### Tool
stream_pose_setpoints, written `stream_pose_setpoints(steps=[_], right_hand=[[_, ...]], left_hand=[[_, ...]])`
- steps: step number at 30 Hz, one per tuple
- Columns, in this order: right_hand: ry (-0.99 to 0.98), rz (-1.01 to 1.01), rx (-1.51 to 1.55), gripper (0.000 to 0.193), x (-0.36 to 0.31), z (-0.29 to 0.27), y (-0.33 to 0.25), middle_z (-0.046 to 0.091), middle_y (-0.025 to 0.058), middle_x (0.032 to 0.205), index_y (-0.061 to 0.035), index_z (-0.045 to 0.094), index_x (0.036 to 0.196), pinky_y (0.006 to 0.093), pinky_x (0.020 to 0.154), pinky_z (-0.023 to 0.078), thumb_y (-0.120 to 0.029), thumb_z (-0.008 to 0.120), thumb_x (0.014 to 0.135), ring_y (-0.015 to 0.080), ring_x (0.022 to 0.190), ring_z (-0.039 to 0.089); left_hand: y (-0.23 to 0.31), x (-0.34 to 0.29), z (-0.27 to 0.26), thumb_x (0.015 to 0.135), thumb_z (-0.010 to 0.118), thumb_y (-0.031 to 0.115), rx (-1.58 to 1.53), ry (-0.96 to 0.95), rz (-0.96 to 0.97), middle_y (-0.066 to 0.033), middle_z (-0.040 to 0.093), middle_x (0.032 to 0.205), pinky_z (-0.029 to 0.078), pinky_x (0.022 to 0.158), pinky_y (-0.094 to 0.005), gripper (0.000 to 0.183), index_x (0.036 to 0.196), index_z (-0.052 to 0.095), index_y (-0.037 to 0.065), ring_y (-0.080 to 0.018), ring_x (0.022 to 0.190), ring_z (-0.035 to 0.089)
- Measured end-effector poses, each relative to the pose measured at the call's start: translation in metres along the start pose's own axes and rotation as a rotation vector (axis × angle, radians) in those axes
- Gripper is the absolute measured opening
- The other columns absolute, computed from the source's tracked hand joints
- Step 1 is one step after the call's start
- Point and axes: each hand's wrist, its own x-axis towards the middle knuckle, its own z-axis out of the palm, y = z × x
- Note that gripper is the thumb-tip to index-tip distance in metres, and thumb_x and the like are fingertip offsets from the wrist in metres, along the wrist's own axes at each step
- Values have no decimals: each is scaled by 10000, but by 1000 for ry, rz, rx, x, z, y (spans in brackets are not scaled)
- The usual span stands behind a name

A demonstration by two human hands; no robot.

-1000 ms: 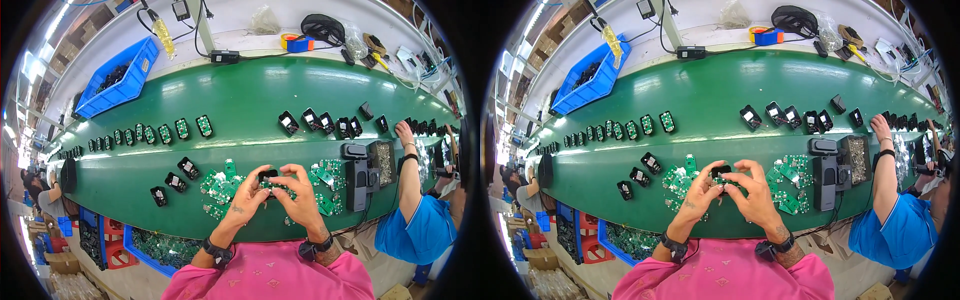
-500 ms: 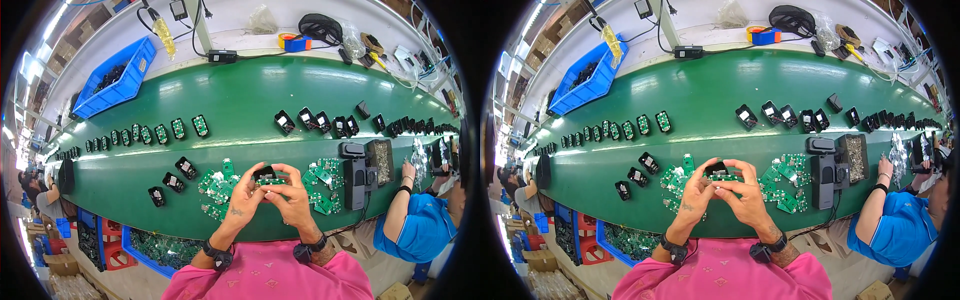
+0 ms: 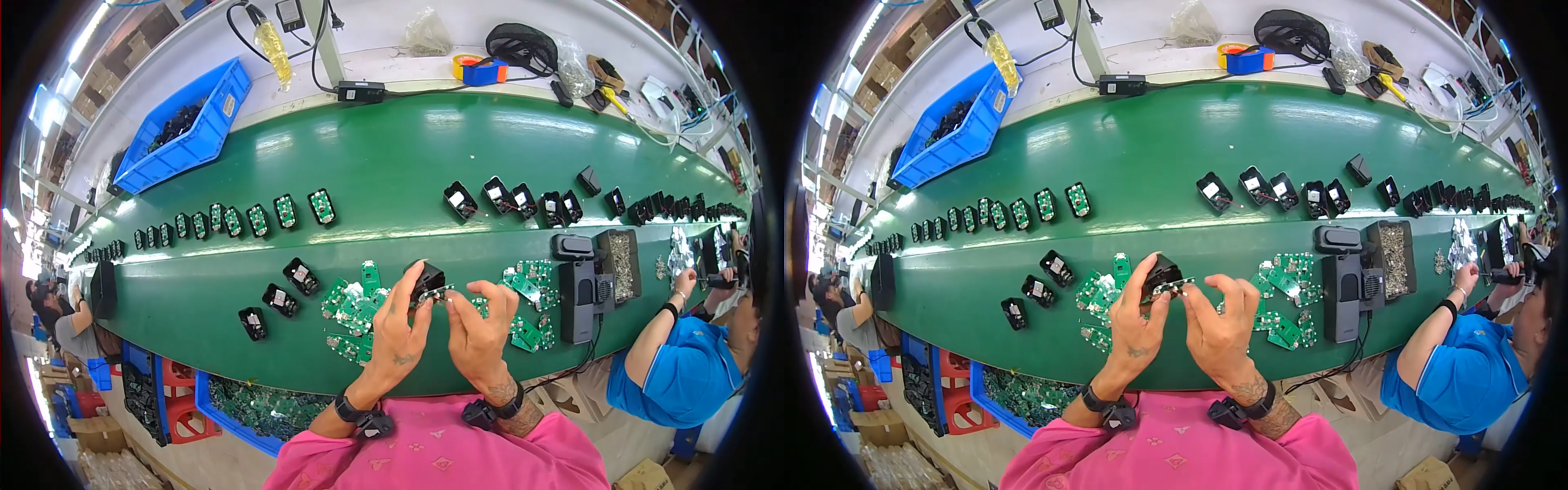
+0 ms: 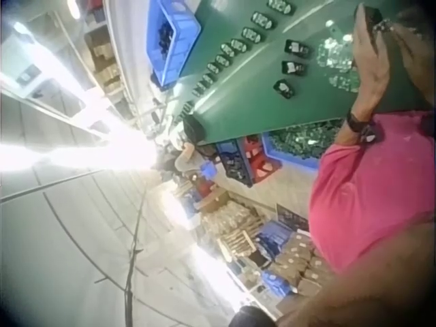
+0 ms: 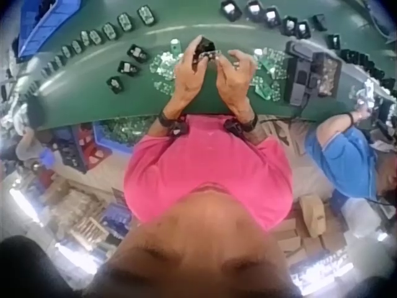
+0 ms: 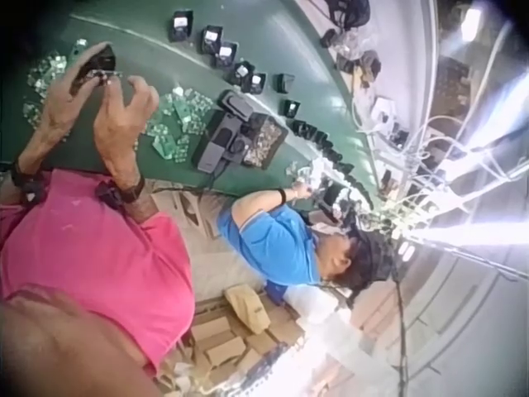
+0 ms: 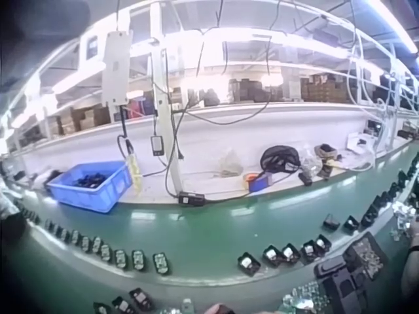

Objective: The person picks up a black plastic housing and a green circuit board, fits the board into the housing by hand, and places the assembled unit onto the green conveyor belt. This process is repeated for several more units.

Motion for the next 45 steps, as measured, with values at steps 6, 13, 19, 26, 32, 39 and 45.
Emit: stream_pose_setpoints(steps=[6, 13, 19, 26, 32, 39, 45], right_hand=[[-270, 182, 490, 76, 4, 3, 8, 596, 110, 717, 2, 662, 867, 393, 593, 453, -42, 703, 821, 298, 661, 585], [-417, 110, 584, 60, 19, -11, 15, 608, 122, 673, 14, 647, 790, 398, 568, 461, -32, 674, 818, 299, 611, 600], [-561, 174, 581, 116, 26, -16, 17, 609, 156, 682, 31, 631, 766, 409, 578, 469, -59, 645, 839, 338, 617, 599], [-624, 270, 566, 138, 17, -8, 21, 621, 200, 719, 47, 637, 807, 430, 584, 472, -81, 619, 855, 391, 649, 616], [-605, 304, 493, 135, 7, 3, 21, 644, 153, 711, 38, 651, 853, 367, 555, 480, -93, 640, 882, 256, 609, 640], [-548, 790, 1042, 161, -15, 22, 48, 677, 67, 775, 56, 615, 1012, 239, 525, 481, -91, 643, 952, 101, 623, 619], [-234, 597, 826, 140, -23, 23, 31, 656, 45, 744, 60, 647, 978, 225, 532, 478, -38, 707, 897, 78, 611, 600]], left_hand=[[-6, 2, -4, 909, 626, -10, 98, 47, 151, -167, 654, 1166, 579, 782, -304, 528, 1415, 475, 25, -222, 973, 686], [5, 4, -24, 901, 617, -35, 108, -154, 158, -165, 617, 1262, 585, 786, -297, 516, 1400, 501, 32, -207, 1000, 672], [8, 6, -21, 857, 624, -64, 371, -165, 376, -237, 628, 1191, 570, 765, -386, 534, 1370, 524, 44, -391, 959, 672], [9, -5, -9, 826, 644, -65, 351, -117, 264, -246, 624, 1165, 553, 762, -423, 562, 1359, 536, 76, -458, 938, 636], [-19, -4, -8, 887, 623, -31, 220, -51, 175, -220, 632, 1161, 595, 701, -355, 536, 1398, 498, 73, -315, 881, 714], [-22, -1, -7, 886, 623, -71, -467, -158, -294, -183, 555, 1278, 625, 728, -287, 595, 1437, 425, 35, -217, 897, 709], [-25, -8, 2, 844, 644, -104, -341, -111, -226, -165, 589, 1282, 613, 806, -307, 607, 1411, 477, 34, -208, 969, 690]])
